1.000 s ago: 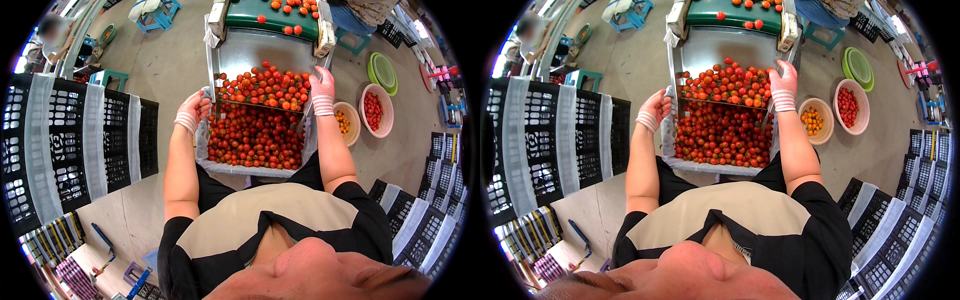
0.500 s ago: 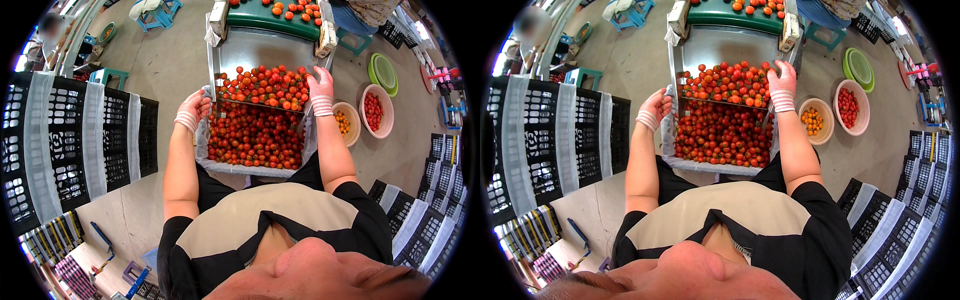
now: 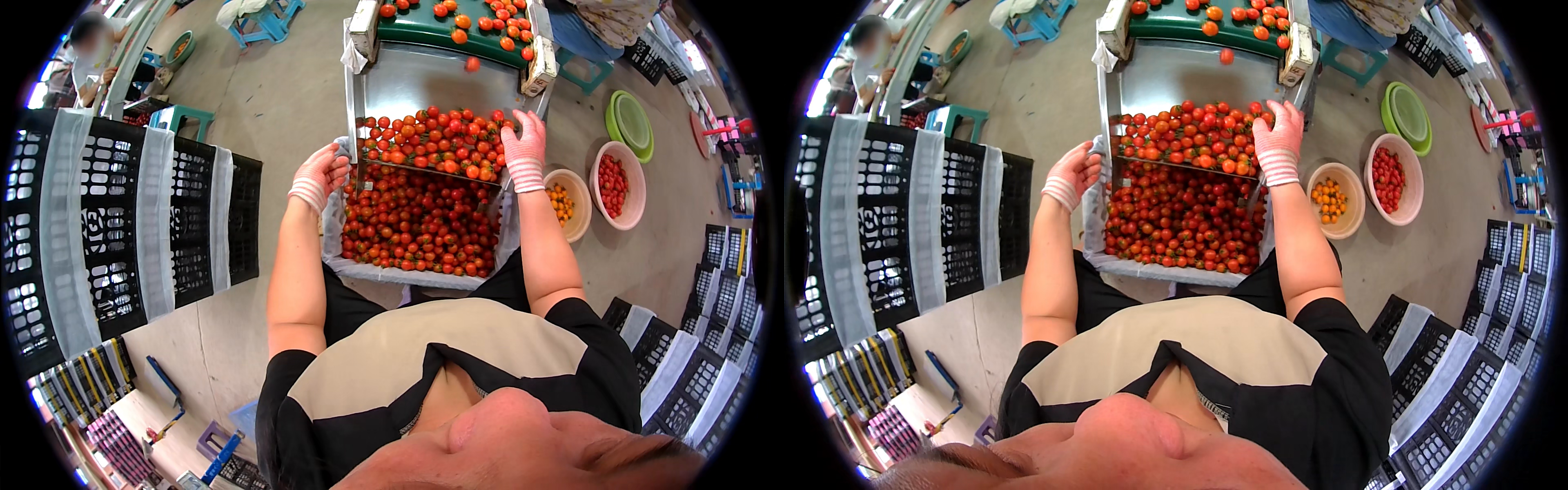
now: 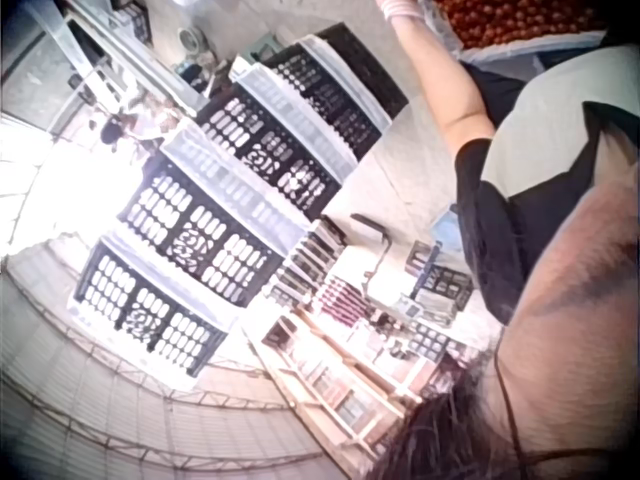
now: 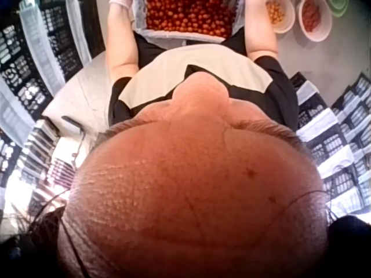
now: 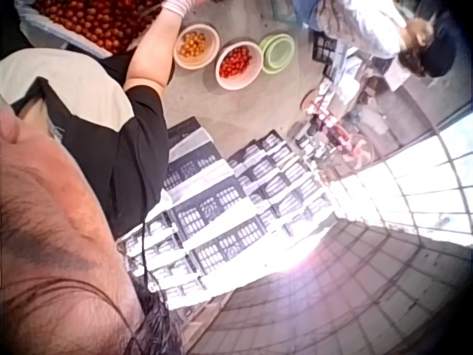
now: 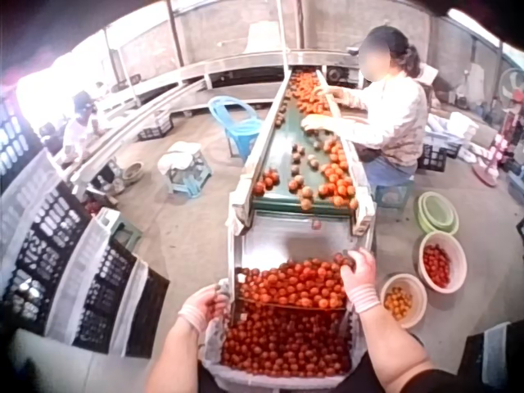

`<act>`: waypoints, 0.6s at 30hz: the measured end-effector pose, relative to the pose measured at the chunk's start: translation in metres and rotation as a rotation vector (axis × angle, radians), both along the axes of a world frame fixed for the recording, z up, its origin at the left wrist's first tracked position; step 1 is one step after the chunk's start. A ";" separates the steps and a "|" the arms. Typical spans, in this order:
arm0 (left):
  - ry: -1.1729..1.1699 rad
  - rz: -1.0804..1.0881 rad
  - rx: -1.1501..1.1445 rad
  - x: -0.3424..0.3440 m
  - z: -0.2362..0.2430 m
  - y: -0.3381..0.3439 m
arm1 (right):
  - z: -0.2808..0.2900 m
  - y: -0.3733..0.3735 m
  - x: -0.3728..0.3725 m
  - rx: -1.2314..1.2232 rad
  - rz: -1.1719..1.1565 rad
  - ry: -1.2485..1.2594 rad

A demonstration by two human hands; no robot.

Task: The person sits on the floor and sorts small red tomatoes from a conveyor belt into a white plastic crate. They use both hands to pick the tomatoes and arrange them in the container.

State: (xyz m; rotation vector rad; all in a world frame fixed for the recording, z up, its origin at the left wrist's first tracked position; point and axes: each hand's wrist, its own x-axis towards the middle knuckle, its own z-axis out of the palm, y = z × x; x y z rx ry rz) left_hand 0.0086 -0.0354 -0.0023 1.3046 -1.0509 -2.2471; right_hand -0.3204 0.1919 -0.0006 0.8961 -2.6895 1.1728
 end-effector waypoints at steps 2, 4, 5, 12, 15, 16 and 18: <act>0.003 0.002 0.005 0.000 -0.001 0.000 | 0.004 -0.001 0.005 0.036 -0.008 0.044; 0.005 -0.002 0.008 0.001 -0.002 -0.001 | 0.007 -0.003 0.009 0.040 0.021 0.055; 0.004 -0.006 0.009 0.001 -0.004 -0.002 | 0.009 -0.004 0.010 0.041 0.035 0.061; -0.001 -0.004 0.014 0.000 0.000 -0.001 | -0.004 -0.013 0.024 0.072 0.156 -0.129; 0.007 -0.002 0.019 0.001 0.000 -0.001 | -0.015 -0.016 0.018 0.157 0.118 -0.290; 0.005 0.002 0.020 0.001 -0.001 -0.002 | -0.020 -0.017 0.016 0.138 0.105 -0.301; 0.001 0.010 0.024 0.001 -0.001 -0.002 | -0.028 -0.018 0.011 0.100 0.079 -0.322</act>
